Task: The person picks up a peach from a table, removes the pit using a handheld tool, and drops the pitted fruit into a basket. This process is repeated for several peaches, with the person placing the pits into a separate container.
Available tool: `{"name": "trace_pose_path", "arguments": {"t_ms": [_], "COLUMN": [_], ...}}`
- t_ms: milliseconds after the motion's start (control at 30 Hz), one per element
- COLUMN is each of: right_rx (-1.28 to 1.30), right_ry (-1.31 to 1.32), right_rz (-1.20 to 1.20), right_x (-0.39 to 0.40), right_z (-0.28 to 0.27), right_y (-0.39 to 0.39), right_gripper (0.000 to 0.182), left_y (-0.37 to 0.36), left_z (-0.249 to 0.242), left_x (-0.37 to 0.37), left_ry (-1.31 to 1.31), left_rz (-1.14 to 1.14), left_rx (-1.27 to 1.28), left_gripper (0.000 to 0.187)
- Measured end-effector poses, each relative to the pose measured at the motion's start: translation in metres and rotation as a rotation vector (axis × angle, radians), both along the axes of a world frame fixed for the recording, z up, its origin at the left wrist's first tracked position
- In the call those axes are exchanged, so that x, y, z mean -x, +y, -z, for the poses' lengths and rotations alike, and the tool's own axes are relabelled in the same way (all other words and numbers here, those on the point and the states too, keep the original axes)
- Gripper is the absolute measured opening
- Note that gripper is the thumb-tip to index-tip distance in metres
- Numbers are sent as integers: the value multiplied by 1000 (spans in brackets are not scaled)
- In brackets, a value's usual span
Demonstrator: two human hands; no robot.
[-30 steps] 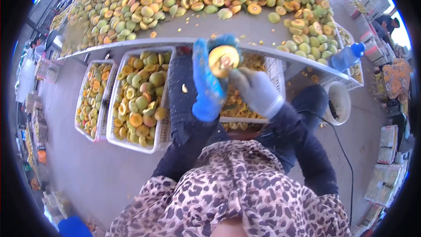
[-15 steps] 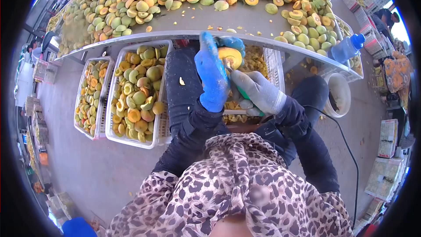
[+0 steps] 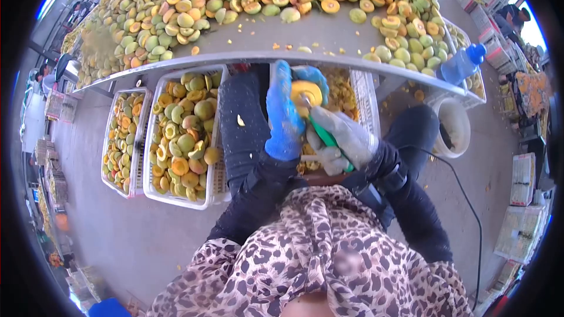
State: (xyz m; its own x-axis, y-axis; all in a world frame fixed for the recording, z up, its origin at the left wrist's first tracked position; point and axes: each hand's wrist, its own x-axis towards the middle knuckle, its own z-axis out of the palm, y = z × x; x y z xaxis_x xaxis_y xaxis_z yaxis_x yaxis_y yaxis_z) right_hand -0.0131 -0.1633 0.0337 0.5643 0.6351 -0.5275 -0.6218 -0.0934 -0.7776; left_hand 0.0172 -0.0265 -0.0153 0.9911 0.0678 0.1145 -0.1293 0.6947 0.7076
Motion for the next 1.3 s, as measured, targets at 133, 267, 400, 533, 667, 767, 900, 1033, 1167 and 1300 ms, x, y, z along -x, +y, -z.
{"name": "trace_pose_path", "arguments": {"t_ms": [133, 267, 400, 533, 667, 767, 900, 1033, 1167, 1300], "right_rx": [91, 110, -123, -273, -162, -15, 291, 1350, 984, 976], "right_ry": [-154, -347, -120, 159, -56, -266, -977, -1219, -1310, -1453], "right_rz": [68, -13, -14, -60, 17, -42, 11, 40, 323, 174], "right_x": [0, -5, 5, 3, 4, -5, -22, -42, -43, -42], "right_z": [1, -9, -15, -4, 4, 14, 50, 80, 77, 55], "right_y": [1, 6, 0, -7, -9, -14, -19, -51, -41, -14], "right_gripper": [56, 56, 51, 52, 55, 48, 38, 38, 34, 34], "left_y": [13, 3, 5, 3, -2, 1, 7, 28, 24, 26], "left_z": [-30, -32, -30, -38, -35, -6, 17, 46, 48, 28], "left_x": [1, 8, 7, 8, 8, -8, -24, -38, -26, -20], "left_ry": [87, 13, -401, -73, 184, 225, 259, 364, 352, 500], "left_rz": [135, -145, -250, 98, 141, 320, 276, 127, 60, 251], "left_rx": [-254, -274, -495, 58, 148, 557, 354, 465, 436, 481], "left_gripper": [45, 39, 39, 38, 34, 35, 33, 32, 26, 28]}}
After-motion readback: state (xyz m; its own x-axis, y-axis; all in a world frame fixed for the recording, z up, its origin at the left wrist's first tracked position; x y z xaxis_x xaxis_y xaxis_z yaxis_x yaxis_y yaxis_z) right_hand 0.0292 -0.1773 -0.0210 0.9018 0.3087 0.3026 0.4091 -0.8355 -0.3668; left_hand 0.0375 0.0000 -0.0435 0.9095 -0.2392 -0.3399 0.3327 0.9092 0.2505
